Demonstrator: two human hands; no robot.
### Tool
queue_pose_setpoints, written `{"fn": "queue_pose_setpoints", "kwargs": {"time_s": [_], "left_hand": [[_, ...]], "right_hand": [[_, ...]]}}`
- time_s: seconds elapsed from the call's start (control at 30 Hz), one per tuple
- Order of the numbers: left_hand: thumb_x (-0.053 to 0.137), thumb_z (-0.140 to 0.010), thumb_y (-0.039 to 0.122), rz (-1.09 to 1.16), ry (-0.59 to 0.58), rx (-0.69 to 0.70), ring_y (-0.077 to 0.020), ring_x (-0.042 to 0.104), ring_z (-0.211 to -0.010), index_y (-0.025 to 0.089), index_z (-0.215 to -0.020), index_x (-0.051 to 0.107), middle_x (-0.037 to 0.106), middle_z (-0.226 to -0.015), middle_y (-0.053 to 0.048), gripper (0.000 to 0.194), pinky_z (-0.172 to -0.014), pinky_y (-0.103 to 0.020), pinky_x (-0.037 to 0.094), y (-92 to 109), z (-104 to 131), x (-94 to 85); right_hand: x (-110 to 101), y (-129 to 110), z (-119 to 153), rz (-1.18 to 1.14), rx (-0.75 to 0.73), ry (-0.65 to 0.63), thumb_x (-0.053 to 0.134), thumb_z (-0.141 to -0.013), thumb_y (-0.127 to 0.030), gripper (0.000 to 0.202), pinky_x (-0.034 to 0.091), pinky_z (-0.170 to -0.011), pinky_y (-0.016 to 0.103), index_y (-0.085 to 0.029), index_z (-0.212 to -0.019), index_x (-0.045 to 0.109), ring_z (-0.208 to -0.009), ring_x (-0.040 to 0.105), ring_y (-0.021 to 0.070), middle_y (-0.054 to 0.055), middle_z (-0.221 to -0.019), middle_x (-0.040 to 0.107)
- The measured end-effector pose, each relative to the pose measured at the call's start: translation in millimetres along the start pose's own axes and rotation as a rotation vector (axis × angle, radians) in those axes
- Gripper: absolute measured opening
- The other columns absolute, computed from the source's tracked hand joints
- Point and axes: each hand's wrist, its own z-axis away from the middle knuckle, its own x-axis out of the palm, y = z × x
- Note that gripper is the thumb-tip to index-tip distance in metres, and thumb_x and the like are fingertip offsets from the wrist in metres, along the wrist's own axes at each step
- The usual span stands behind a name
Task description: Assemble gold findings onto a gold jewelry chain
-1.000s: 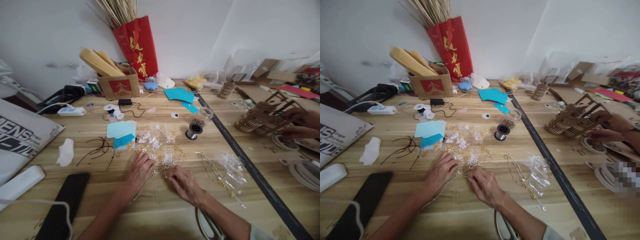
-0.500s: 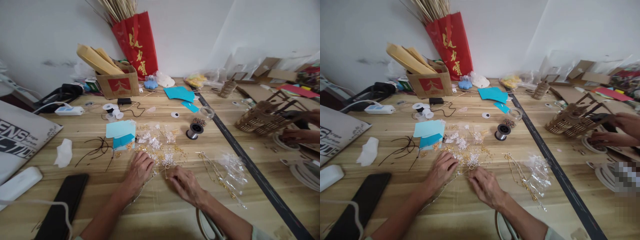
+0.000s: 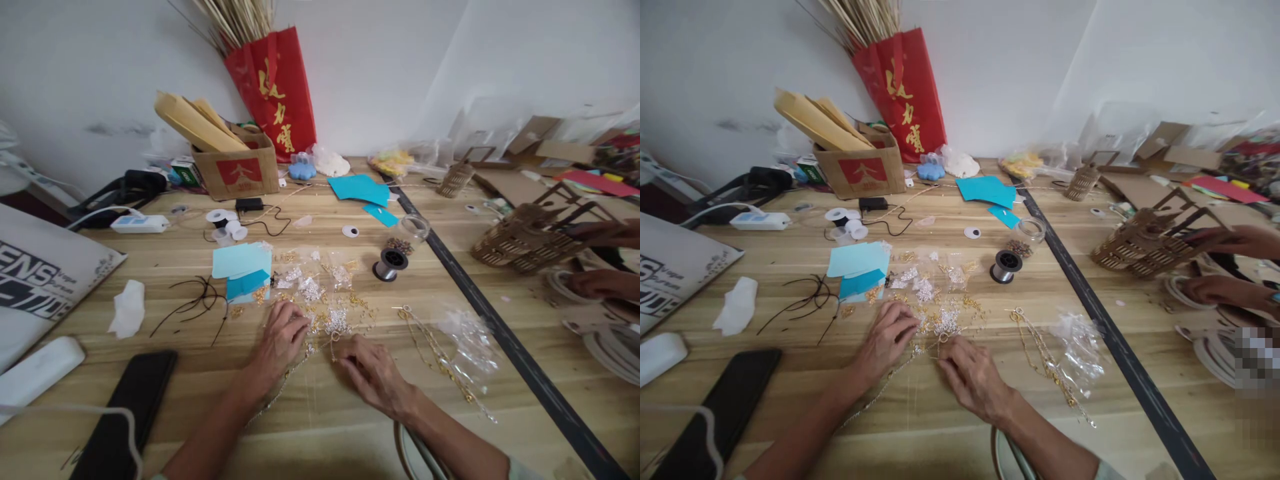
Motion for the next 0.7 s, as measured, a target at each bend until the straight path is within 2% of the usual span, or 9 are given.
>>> {"fn": "queue_pose_setpoints", "kwargs": {"time_s": [0.27, 0.5, 0.7], "left_hand": [[0.059, -0.082, 0.010, 0.021, 0.120, -0.027, -0.0232, 0.047, -0.101, 0.018, -0.081, 0.066, 0.057, -0.092, -0.007, 0.011, -0.087, -0.041, 0.047, -6.8, 0.5, 0.9], [0.060, -0.083, 0.012, 0.008, 0.050, -0.002, -0.0249, 0.044, -0.108, 0.018, -0.082, 0.067, 0.057, -0.096, -0.008, 0.009, -0.091, -0.043, 0.046, -6.4, 0.6, 3.2], [0.056, -0.085, 0.011, 0.014, -0.010, 0.020, -0.0241, 0.046, -0.103, 0.019, -0.082, 0.067, 0.057, -0.093, -0.007, 0.014, -0.088, -0.043, 0.046, -1.0, -2.5, 2.4]], "right_hand": [[0.9, 1.7, 1.4, 0.015, 0.000, -0.009, 0.044, -0.092, -0.012, 0.009, 0.040, -0.059, 0.025, -0.019, -0.091, 0.051, -0.069, 0.054, 0.0151, 0.004, -0.077, 0.059], [1.9, 2.4, 2.4, 0.031, 0.013, -0.015, 0.044, -0.093, -0.013, 0.009, 0.040, -0.060, 0.025, -0.019, -0.092, 0.051, -0.070, 0.055, 0.0145, 0.004, -0.078, 0.059], [1.4, 1.4, 0.7, -0.017, 0.010, -0.023, 0.044, -0.093, -0.013, 0.010, 0.042, -0.062, 0.025, -0.019, -0.093, 0.052, -0.072, 0.055, 0.0150, 0.005, -0.081, 0.061]]}}
